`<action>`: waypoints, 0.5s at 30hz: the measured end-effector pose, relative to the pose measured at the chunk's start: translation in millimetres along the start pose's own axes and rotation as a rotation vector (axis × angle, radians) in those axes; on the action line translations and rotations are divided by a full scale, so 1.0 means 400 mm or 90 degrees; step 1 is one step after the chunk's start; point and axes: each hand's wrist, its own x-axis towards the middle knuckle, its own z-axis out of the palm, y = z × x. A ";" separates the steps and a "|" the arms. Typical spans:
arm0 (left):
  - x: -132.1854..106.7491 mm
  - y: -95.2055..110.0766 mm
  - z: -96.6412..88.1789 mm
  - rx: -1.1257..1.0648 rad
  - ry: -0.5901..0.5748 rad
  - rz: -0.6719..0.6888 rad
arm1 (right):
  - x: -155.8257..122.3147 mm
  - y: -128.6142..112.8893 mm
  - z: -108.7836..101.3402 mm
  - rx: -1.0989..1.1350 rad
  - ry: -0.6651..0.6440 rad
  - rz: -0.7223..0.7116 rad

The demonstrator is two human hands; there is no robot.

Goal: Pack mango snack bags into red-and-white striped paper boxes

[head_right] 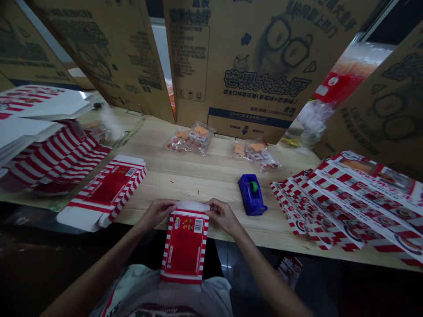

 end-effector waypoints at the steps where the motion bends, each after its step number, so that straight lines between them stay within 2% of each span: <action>1: -0.005 -0.005 0.001 0.014 0.001 0.010 | -0.005 0.002 0.003 -0.016 0.000 -0.009; 7: -0.030 -0.003 -0.002 0.063 -0.013 0.053 | -0.033 0.024 0.024 -0.099 0.036 -0.055; 13: -0.052 0.015 -0.005 0.125 -0.044 0.087 | -0.072 0.037 0.035 -0.268 0.040 -0.186; 15: -0.057 0.023 -0.001 0.137 -0.042 0.093 | -0.080 0.033 0.039 -0.263 0.052 -0.176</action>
